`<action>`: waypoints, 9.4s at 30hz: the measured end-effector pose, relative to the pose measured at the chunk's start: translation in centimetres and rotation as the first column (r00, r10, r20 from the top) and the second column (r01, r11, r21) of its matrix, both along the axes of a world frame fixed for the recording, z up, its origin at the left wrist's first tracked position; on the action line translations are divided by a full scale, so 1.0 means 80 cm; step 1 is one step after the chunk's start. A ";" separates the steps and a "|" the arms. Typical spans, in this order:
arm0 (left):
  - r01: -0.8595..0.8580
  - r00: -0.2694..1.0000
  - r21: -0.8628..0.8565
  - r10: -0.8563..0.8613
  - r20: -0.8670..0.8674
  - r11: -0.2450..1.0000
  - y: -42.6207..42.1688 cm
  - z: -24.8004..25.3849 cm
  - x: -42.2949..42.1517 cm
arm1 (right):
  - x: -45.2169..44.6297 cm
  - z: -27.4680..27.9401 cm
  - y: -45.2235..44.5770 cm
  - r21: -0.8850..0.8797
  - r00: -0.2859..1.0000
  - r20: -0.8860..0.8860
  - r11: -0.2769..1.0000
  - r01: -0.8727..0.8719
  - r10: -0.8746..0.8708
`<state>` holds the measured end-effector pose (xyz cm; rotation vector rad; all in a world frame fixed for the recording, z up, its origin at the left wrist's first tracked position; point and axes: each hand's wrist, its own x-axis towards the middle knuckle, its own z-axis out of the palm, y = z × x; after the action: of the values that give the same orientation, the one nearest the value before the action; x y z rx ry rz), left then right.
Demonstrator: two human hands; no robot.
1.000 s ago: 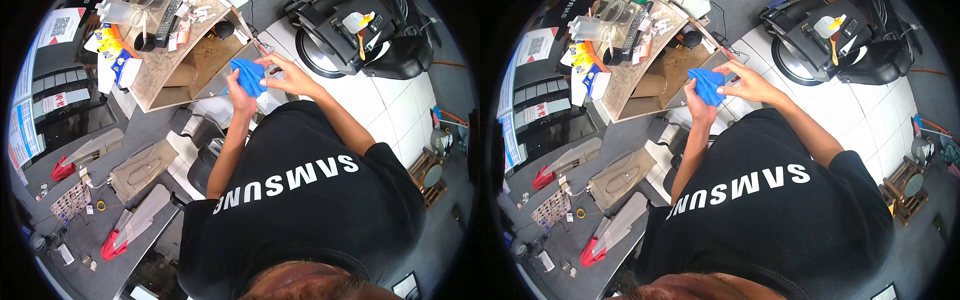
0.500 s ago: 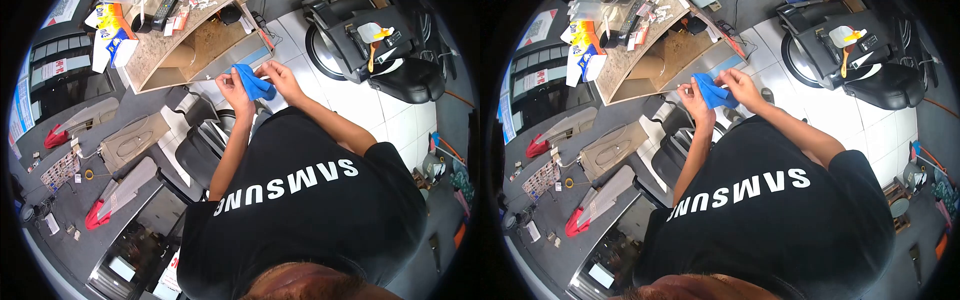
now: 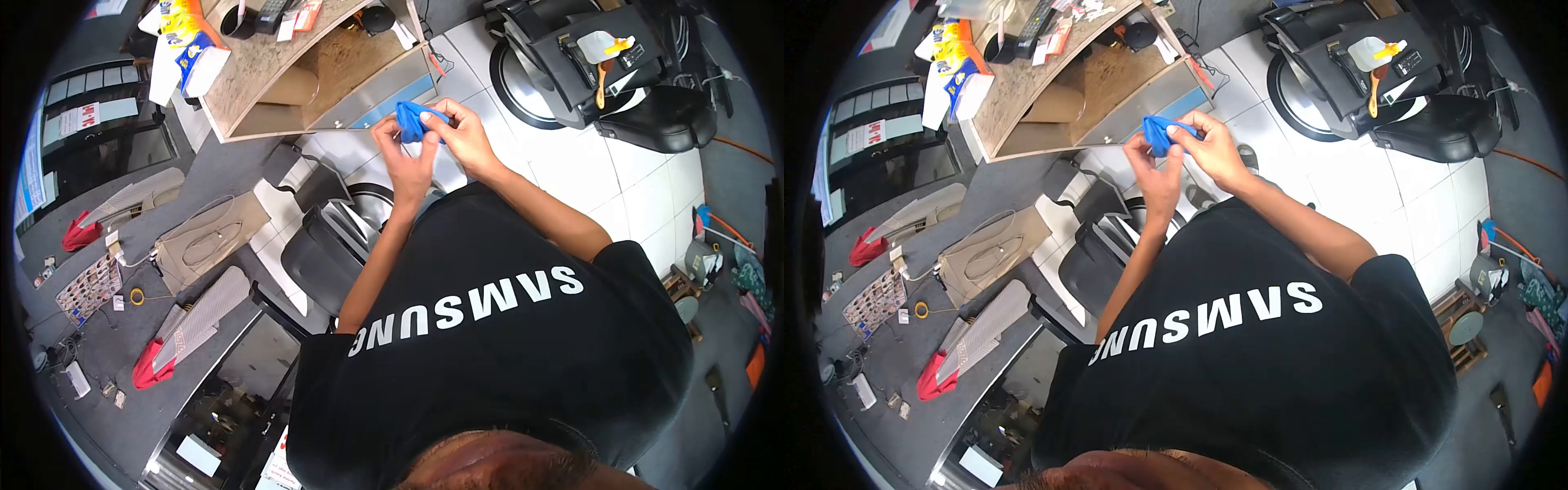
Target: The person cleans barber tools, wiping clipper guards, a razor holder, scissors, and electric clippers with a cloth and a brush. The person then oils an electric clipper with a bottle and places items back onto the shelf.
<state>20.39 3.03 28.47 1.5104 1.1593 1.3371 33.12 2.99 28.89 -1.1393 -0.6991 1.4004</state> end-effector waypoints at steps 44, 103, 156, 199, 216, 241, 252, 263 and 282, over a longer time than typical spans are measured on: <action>0.372 0.680 0.230 -0.095 -0.727 0.899 0.142 0.162 -0.196 | 0.138 0.270 0.076 -0.067 -0.012 0.998 0.898 -0.434 0.069; 0.109 0.989 -0.435 -0.053 0.139 0.894 0.103 -0.008 -0.144 | 0.109 -0.102 0.055 -0.004 0.870 -0.433 0.965 -0.262 0.235; -0.098 0.751 -0.004 0.072 -0.656 0.995 0.454 -0.228 -0.025 | 0.061 -0.064 -0.038 -0.015 0.860 0.481 0.982 -0.187 0.171; 0.447 0.572 -0.490 0.182 0.800 0.748 0.085 -0.042 -0.168 | -0.088 0.011 0.042 -0.211 0.929 -0.371 0.975 -0.065 -0.018; 0.302 0.670 -0.605 0.287 0.685 0.737 0.081 -0.019 -0.113 | -0.094 0.011 0.050 0.404 0.704 0.694 0.729 -0.552 0.150; 0.416 0.620 -0.646 0.319 0.716 0.640 0.084 -0.061 -0.190 | -0.122 -0.008 0.038 0.065 0.807 0.478 0.902 -0.427 0.347; 0.411 0.690 -0.589 0.185 0.700 0.696 0.067 -0.049 -0.172 | -0.157 -0.025 0.075 0.251 0.694 0.715 0.896 -0.365 0.082; 0.412 0.567 -0.639 0.366 0.738 0.650 0.038 -0.072 -0.202 | -0.099 -0.026 0.025 -0.276 0.834 0.267 0.867 -0.414 0.483; 0.376 0.547 -0.641 0.398 0.736 0.669 0.057 -0.031 -0.169 | -0.070 0.005 0.039 -0.039 0.931 0.117 0.938 -0.344 0.346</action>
<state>6.83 7.59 26.02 0.1069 0.8408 1.1122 27.54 6.13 29.28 -1.1617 -1.0143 1.6417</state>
